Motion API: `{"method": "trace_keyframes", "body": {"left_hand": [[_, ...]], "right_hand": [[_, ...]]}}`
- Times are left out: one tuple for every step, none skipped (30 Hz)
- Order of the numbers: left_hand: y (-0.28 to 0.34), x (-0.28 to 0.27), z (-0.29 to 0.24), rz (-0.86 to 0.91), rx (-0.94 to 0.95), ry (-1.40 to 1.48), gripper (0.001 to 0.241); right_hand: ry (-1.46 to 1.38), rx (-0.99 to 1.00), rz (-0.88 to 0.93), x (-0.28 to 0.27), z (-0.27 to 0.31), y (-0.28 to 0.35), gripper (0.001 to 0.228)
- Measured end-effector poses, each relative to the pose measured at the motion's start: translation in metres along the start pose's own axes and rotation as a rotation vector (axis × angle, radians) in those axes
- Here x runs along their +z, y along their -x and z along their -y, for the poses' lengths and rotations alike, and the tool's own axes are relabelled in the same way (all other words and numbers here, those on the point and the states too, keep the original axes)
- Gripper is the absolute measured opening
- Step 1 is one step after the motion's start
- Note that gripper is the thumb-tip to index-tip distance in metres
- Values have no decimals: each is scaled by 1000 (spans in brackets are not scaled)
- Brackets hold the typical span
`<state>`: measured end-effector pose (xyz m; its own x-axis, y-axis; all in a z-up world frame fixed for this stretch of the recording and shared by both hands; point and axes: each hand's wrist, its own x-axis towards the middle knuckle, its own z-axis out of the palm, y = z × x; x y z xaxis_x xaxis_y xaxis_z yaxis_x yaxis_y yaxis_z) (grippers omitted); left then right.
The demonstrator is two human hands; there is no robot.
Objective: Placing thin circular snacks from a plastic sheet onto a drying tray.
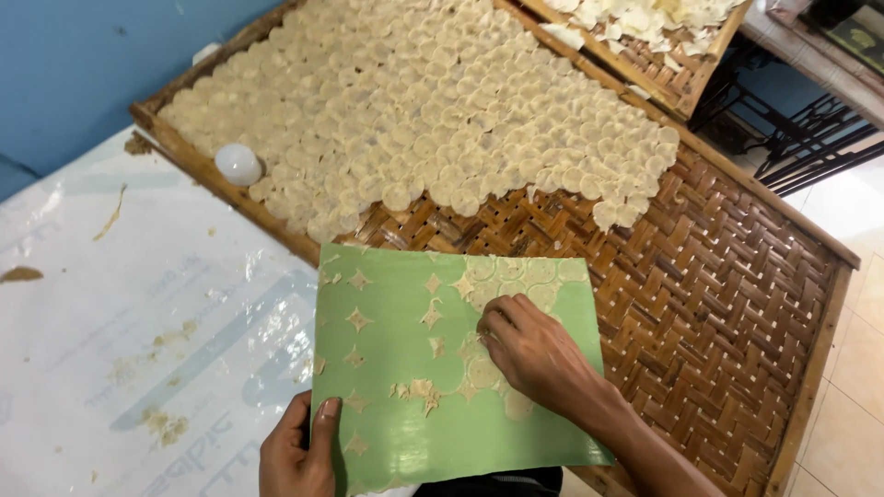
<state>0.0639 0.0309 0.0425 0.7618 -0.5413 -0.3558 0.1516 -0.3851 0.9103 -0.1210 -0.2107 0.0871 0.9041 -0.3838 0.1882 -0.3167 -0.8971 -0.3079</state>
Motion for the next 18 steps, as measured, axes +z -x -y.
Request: {"method": "trace_keyframes", "body": {"left_hand": [[-5,0,5,10,9,33,25],[-10,1,11,19,18,65,24],[-14,2,7,26,22,64,24],[-19,4,3,27,15,49,25],[-19,3,1,28,-2,31,26],[-18,4,-2,34,-6,26,26],[-20,7,-6,35,-19,47,26],[-21,9,-11,35,-32,67,27],[-22,10,-10,31,-32,71,27],[-23,11,-10,36,-38,66,27],[-24,12,-8,38,-47,61,26],[-26,14,-13,30,-50,66,26],[-26,14,-17,46,-60,30,26],[-26,14,-21,63,-70,-6,26],[-28,14,-23,60,-74,-10,26],[-30,13,-25,83,-66,-16,27],[-34,14,-29,107,-51,-18,28],[-39,15,-30,104,-46,-19,28]], "right_hand": [[-21,1,-7,-2,-1,0,10],[-43,1,-14,-3,-1,-1,10],[-39,6,-19,0,-9,-2,10],[-89,28,-16,5,-16,-3,10],[-144,53,-6,10,-21,0,11],[-147,61,-4,8,-21,1,11],[-163,102,32,4,-24,-3,20],[-180,142,68,0,-26,-6,31],[-178,137,70,1,-30,-7,31],[-162,131,66,2,-34,-8,24],[-147,122,65,4,-37,-9,18],[-147,114,71,2,-38,-12,18],[-145,87,45,2,-38,-13,15],[-143,59,19,1,-38,-14,12],[-149,60,21,3,-37,-13,12],[-158,63,26,3,-37,-12,11],[-161,63,24,2,-38,-14,11],[-161,60,20,3,-39,-14,11]]}}
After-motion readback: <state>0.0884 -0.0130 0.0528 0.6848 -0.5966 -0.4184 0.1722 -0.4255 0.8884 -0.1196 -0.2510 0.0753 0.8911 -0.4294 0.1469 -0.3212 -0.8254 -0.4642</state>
